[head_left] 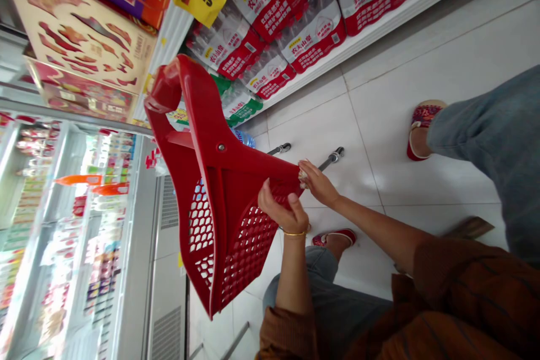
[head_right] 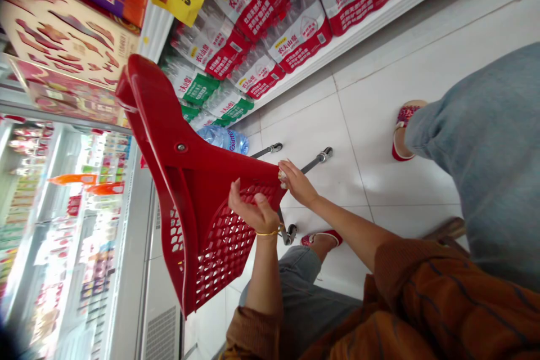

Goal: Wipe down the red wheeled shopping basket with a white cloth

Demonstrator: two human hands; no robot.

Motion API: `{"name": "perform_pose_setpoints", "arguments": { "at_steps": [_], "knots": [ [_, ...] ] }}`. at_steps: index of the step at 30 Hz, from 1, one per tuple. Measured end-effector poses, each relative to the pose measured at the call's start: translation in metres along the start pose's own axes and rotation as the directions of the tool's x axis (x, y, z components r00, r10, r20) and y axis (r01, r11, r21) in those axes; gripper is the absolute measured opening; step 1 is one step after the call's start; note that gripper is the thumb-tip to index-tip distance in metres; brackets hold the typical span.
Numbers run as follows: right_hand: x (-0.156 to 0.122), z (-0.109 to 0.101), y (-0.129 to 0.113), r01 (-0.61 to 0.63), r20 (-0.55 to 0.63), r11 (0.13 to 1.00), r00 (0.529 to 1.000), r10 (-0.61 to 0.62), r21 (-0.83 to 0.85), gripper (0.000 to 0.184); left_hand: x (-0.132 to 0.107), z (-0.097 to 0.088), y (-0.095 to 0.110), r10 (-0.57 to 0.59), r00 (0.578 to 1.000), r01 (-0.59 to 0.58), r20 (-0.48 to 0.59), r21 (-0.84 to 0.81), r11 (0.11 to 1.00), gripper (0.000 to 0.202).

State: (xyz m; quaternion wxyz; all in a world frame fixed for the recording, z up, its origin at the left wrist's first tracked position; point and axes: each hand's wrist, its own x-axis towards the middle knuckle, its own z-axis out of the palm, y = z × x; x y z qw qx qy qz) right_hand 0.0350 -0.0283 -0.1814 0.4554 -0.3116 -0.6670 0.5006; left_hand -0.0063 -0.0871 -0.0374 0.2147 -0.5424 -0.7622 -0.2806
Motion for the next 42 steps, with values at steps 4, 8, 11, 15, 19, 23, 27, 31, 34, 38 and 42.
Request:
{"name": "perform_pose_setpoints", "arguments": {
  "at_steps": [4,8,11,15,19,23,27,31,34,38,42],
  "knots": [
    [0.000,-0.001,-0.001,0.007,-0.015,1.000,1.000,-0.007,0.007,0.046,0.001,0.006,-0.016,0.206,0.953,-0.253,0.223,0.208,0.945,0.025],
    [0.006,-0.004,-0.017,0.066,-0.035,0.998,0.997,-0.065,0.013,0.047,0.005,0.011,-0.018,0.253,0.954,-0.291,0.161,0.291,0.911,0.025],
    [0.015,-0.004,-0.033,0.140,-0.051,0.990,0.989,-0.139,0.017,0.048,0.007,0.011,-0.017,0.273,0.948,-0.311,0.162,0.310,0.898,0.024],
    [0.021,0.001,-0.035,0.213,-0.077,0.977,0.974,-0.212,0.005,0.048,0.007,0.010,-0.018,0.266,0.945,-0.315,0.188,0.317,0.895,0.024],
    [0.010,0.007,-0.013,0.194,-0.089,0.981,0.977,-0.196,-0.025,0.050,0.006,0.011,-0.018,0.249,0.947,-0.306,0.204,0.330,0.893,0.024],
    [-0.009,0.011,0.014,0.092,-0.060,0.995,0.994,-0.095,-0.047,0.053,0.006,0.012,-0.017,0.204,0.956,-0.264,0.213,0.311,0.913,0.026],
    [-0.024,0.013,0.035,0.008,-0.029,0.999,1.000,-0.010,-0.053,0.052,0.009,0.012,-0.014,0.182,0.964,-0.235,0.196,0.297,0.925,0.024],
    [-0.025,0.013,0.038,-0.030,-0.010,0.998,1.000,0.030,-0.058,0.051,0.011,0.011,-0.013,0.208,0.963,-0.250,0.170,0.287,0.925,0.022],
    [-0.016,0.012,0.026,-0.016,-0.009,0.998,1.000,0.015,-0.060,0.051,0.012,0.009,-0.013,0.186,0.968,-0.225,0.168,0.255,0.940,0.023],
    [0.004,0.009,0.000,0.068,-0.034,0.996,0.997,-0.070,-0.053,0.051,0.013,0.007,-0.012,0.147,0.975,-0.181,0.166,0.215,0.960,0.026],
    [0.025,0.003,-0.030,0.165,-0.060,0.985,0.984,-0.168,-0.057,0.050,0.013,0.004,-0.009,0.138,0.981,-0.163,0.134,0.195,0.967,0.024]
  ]
}}
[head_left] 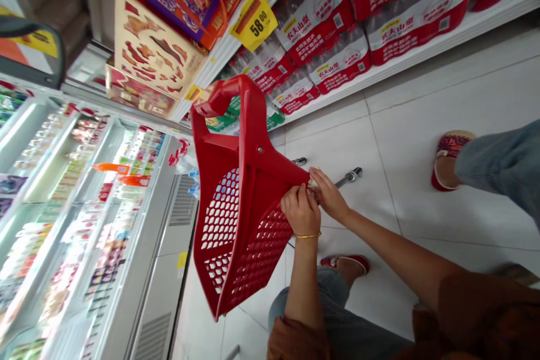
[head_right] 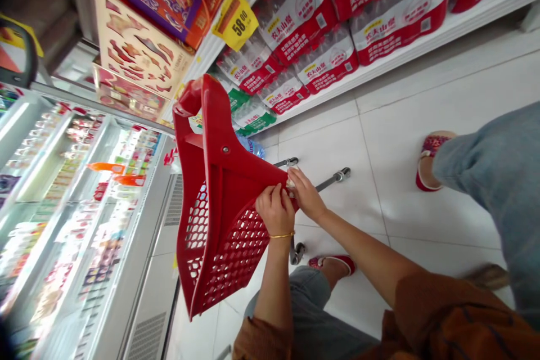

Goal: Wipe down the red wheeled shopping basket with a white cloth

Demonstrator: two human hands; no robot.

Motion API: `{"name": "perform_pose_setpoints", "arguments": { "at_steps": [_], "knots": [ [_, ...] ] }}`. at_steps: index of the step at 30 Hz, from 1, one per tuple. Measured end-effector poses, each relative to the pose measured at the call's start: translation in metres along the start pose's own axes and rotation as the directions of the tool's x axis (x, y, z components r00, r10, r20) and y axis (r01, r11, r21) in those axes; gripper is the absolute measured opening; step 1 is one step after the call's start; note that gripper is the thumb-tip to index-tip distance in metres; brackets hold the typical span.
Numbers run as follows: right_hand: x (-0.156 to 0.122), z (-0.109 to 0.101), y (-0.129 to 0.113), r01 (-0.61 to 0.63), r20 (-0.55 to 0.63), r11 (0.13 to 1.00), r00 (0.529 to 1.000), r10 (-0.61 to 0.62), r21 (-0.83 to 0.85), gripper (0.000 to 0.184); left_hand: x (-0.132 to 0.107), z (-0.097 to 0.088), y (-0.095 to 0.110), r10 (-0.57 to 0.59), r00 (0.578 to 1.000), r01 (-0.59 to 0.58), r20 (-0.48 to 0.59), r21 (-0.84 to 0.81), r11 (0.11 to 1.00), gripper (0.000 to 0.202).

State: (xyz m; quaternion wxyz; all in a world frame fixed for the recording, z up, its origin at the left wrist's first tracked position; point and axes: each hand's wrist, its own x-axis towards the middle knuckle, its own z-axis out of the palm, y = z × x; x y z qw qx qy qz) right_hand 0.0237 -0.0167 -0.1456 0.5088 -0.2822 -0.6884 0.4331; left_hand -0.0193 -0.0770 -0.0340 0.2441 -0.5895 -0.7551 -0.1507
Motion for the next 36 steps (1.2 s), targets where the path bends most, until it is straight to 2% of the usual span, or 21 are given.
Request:
{"name": "perform_pose_setpoints", "arguments": {
  "at_steps": [4,10,14,22,27,31,33,36],
  "knots": [
    [0.028,-0.008,-0.027,0.059,-0.007,0.998,0.998,-0.059,0.005,0.050,0.000,-0.002,0.001,-0.060,0.998,0.059,-0.013,-0.047,0.997,0.025],
    [0.067,-0.020,-0.063,0.185,-0.022,0.983,0.983,-0.185,0.010,0.051,0.009,-0.011,0.001,-0.112,0.988,0.097,-0.109,-0.129,0.987,0.027],
    [0.082,-0.024,-0.075,0.246,-0.058,0.969,0.967,-0.247,-0.010,0.050,0.021,-0.021,0.000,-0.103,0.980,0.075,-0.172,-0.159,0.984,0.026],
    [0.101,-0.026,-0.094,0.255,-0.090,0.965,0.962,-0.259,-0.055,0.050,0.041,-0.036,0.002,-0.109,0.949,0.066,-0.296,-0.152,0.986,0.027],
    [0.112,-0.031,-0.107,0.322,-0.141,0.942,0.932,-0.333,-0.094,0.049,0.058,-0.047,0.005,-0.052,0.910,0.006,-0.411,-0.113,0.994,0.026],
    [0.118,-0.032,-0.114,0.355,-0.173,0.926,0.911,-0.374,-0.131,0.052,0.069,-0.054,0.009,-0.058,0.848,0.022,-0.527,-0.076,0.997,0.028],
    [0.120,-0.032,-0.116,0.403,-0.155,0.903,0.893,-0.423,-0.147,0.053,0.074,-0.055,0.010,-0.076,0.823,0.038,-0.563,-0.079,0.996,0.033],
    [0.123,-0.031,-0.119,0.510,-0.083,0.845,0.846,-0.526,-0.160,0.056,0.081,-0.055,0.010,-0.172,0.825,0.118,-0.539,-0.134,0.984,0.044]
  ]
}}
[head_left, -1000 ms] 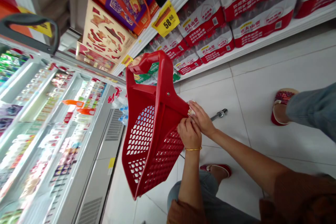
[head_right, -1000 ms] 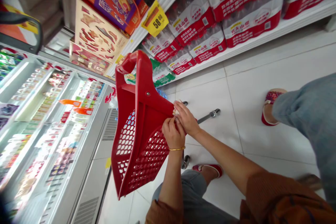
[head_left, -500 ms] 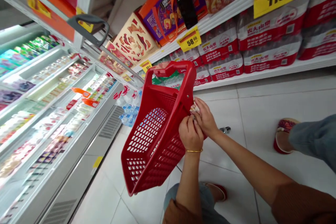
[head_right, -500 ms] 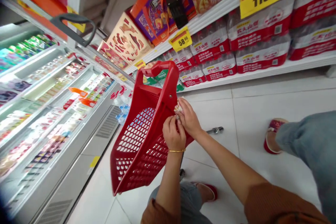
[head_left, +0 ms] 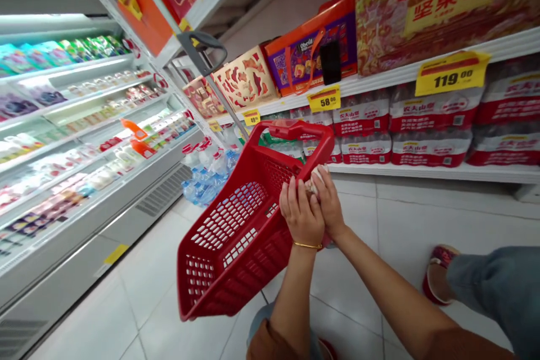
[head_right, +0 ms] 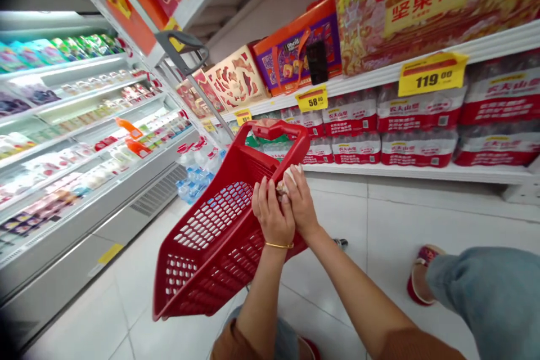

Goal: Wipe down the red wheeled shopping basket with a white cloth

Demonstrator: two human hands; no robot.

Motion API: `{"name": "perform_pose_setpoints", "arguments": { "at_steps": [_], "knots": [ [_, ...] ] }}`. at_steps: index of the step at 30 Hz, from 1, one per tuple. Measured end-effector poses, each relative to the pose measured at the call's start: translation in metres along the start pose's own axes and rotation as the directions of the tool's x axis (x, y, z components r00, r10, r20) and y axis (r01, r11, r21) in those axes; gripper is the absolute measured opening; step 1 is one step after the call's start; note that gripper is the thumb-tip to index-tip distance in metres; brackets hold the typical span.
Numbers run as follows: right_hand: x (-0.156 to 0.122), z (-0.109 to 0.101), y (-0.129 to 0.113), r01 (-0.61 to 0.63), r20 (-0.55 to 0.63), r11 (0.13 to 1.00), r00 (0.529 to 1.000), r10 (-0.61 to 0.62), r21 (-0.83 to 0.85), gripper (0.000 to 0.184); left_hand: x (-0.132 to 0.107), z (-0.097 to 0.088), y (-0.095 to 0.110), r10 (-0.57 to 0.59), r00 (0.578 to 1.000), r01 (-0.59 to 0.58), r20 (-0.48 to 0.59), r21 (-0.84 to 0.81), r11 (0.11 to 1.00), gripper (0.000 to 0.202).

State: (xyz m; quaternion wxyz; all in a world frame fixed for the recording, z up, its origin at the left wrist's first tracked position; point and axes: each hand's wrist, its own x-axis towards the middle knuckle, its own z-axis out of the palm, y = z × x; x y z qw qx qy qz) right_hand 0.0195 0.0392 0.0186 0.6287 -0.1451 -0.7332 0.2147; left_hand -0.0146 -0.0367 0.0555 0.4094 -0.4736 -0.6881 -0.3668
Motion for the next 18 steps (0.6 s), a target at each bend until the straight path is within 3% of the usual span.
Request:
{"name": "perform_pose_setpoints", "arguments": {
  "at_steps": [3,7,11,18],
  "knots": [
    [0.004,0.000,0.000,0.088,0.052,0.996,0.995,-0.088,-0.004,0.058,0.002,0.005,-0.003,-0.110,0.991,0.110,0.075,0.008,0.994,0.051],
    [0.013,-0.004,0.007,0.198,0.107,0.979,0.975,-0.193,-0.039,0.053,-0.001,0.008,-0.007,-0.105,0.983,0.099,0.153,0.045,0.994,0.049],
    [0.024,-0.012,0.018,0.320,0.158,0.945,0.938,-0.307,-0.065,0.045,-0.001,0.007,-0.007,-0.104,0.984,0.099,0.142,0.037,0.994,0.043],
    [0.042,-0.031,0.021,0.390,0.196,0.907,0.913,-0.358,-0.157,0.042,-0.001,0.001,-0.003,-0.098,0.988,0.102,0.116,-0.032,0.994,0.044]
  ]
}}
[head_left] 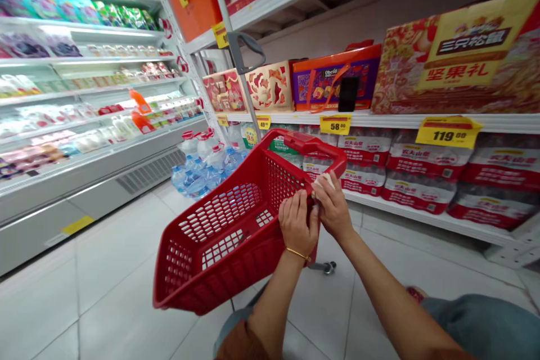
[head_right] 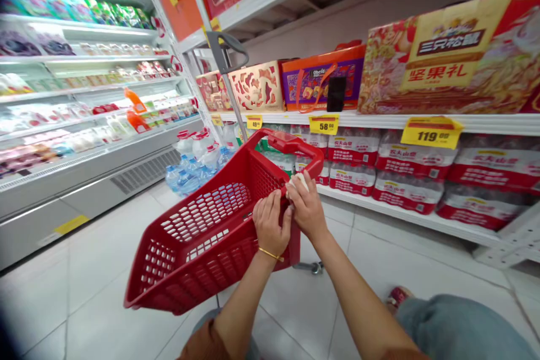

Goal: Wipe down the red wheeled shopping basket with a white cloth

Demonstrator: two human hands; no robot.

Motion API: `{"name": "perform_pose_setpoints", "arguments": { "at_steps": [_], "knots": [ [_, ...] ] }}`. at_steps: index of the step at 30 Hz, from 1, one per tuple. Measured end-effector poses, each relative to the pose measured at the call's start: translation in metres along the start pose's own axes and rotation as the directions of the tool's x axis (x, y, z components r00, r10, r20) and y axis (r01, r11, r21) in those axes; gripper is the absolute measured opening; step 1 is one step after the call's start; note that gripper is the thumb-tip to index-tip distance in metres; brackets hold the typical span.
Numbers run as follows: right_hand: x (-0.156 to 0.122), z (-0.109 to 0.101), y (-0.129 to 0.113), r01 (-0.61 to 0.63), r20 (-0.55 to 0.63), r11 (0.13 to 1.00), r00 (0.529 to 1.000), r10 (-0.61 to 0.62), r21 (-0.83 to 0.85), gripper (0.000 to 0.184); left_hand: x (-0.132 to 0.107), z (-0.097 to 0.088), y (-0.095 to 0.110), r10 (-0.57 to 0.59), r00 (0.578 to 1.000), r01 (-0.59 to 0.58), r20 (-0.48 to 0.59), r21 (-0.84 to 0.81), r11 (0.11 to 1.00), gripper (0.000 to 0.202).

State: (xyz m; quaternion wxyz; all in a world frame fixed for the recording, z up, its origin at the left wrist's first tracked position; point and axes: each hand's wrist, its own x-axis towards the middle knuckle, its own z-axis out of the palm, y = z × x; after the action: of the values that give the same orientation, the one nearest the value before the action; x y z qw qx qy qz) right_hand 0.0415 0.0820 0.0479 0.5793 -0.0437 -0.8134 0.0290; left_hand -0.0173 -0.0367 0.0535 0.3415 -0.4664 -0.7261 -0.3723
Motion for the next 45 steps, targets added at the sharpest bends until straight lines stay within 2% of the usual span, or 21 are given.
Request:
{"name": "perform_pose_setpoints", "arguments": {
  "at_steps": [4,9,13,16,18,20,22,23,24,25,28,29,30,32,35,41,45],
  "knots": [
    [0.009,-0.020,0.003,0.022,0.098,1.000,0.995,-0.020,-0.020,0.040,-0.002,-0.003,0.004,-0.003,1.000,0.005,0.023,-0.054,0.999,0.045],
    [0.021,-0.053,0.005,0.102,0.278,0.995,0.956,-0.092,-0.021,0.036,-0.004,-0.013,0.010,0.001,0.994,0.012,0.107,-0.120,0.993,0.048],
    [0.022,-0.070,0.001,0.144,0.344,0.989,0.930,-0.128,-0.020,0.037,-0.008,-0.029,0.014,0.020,0.974,0.023,0.226,-0.183,0.983,0.051],
    [0.019,-0.076,-0.005,0.135,0.362,0.990,0.926,-0.109,-0.048,0.038,-0.007,-0.042,0.010,0.034,0.937,0.027,0.348,-0.169,0.985,0.062],
    [0.017,-0.078,-0.008,0.132,0.366,0.988,0.926,-0.096,-0.074,0.037,0.001,-0.052,0.005,0.092,0.891,-0.019,0.444,-0.165,0.986,0.074],
    [0.015,-0.079,-0.010,0.135,0.358,0.986,0.929,-0.091,-0.099,0.036,0.015,-0.064,-0.001,0.259,0.784,-0.132,0.564,-0.255,0.958,0.084],
    [0.013,-0.080,-0.011,0.134,0.337,0.984,0.937,-0.089,-0.114,0.035,0.029,-0.074,0.000,0.295,0.685,-0.134,0.666,-0.283,0.950,0.082],
    [0.013,-0.079,-0.011,0.131,0.325,0.985,0.942,-0.087,-0.115,0.035,0.033,-0.077,0.004,0.284,0.656,-0.120,0.700,-0.274,0.954,0.077],
    [0.012,-0.079,-0.012,0.124,0.316,0.986,0.945,-0.083,-0.113,0.036,0.036,-0.078,0.010,0.244,0.660,-0.097,0.711,-0.242,0.965,0.074],
    [0.012,-0.079,-0.013,0.115,0.309,0.987,0.948,-0.076,-0.110,0.036,0.035,-0.076,0.019,0.177,0.691,-0.065,0.701,-0.184,0.981,0.072],
    [0.012,-0.079,-0.015,0.091,0.320,0.990,0.946,-0.053,-0.106,0.037,0.020,-0.061,0.047,-0.076,0.839,0.086,0.539,0.007,0.996,0.071],
    [0.012,-0.080,-0.016,0.085,0.327,0.991,0.944,-0.046,-0.107,0.037,0.013,-0.054,0.055,-0.143,0.870,0.141,0.472,0.039,0.989,0.070],
    [0.013,-0.080,-0.017,0.081,0.332,0.991,0.942,-0.040,-0.109,0.037,0.006,-0.048,0.061,-0.177,0.890,0.175,0.420,0.045,0.984,0.069],
    [0.014,-0.082,-0.018,0.081,0.339,0.990,0.940,-0.038,-0.112,0.038,-0.004,-0.036,0.068,-0.171,0.919,0.180,0.355,0.007,0.984,0.068],
    [0.013,-0.085,-0.018,0.097,0.339,0.988,0.939,-0.052,-0.117,0.038,-0.011,-0.029,0.067,-0.178,0.938,0.197,0.297,-0.035,0.980,0.065],
    [0.008,-0.097,-0.021,0.117,0.313,0.984,0.947,-0.070,-0.137,0.037,-0.016,-0.040,0.064,-0.163,0.908,0.213,0.387,-0.090,0.973,0.064],
    [0.006,-0.106,-0.030,0.102,0.293,0.984,0.954,-0.054,-0.149,0.038,-0.021,-0.048,0.067,-0.133,0.922,0.200,0.364,-0.153,0.968,0.063]
  ]
}}
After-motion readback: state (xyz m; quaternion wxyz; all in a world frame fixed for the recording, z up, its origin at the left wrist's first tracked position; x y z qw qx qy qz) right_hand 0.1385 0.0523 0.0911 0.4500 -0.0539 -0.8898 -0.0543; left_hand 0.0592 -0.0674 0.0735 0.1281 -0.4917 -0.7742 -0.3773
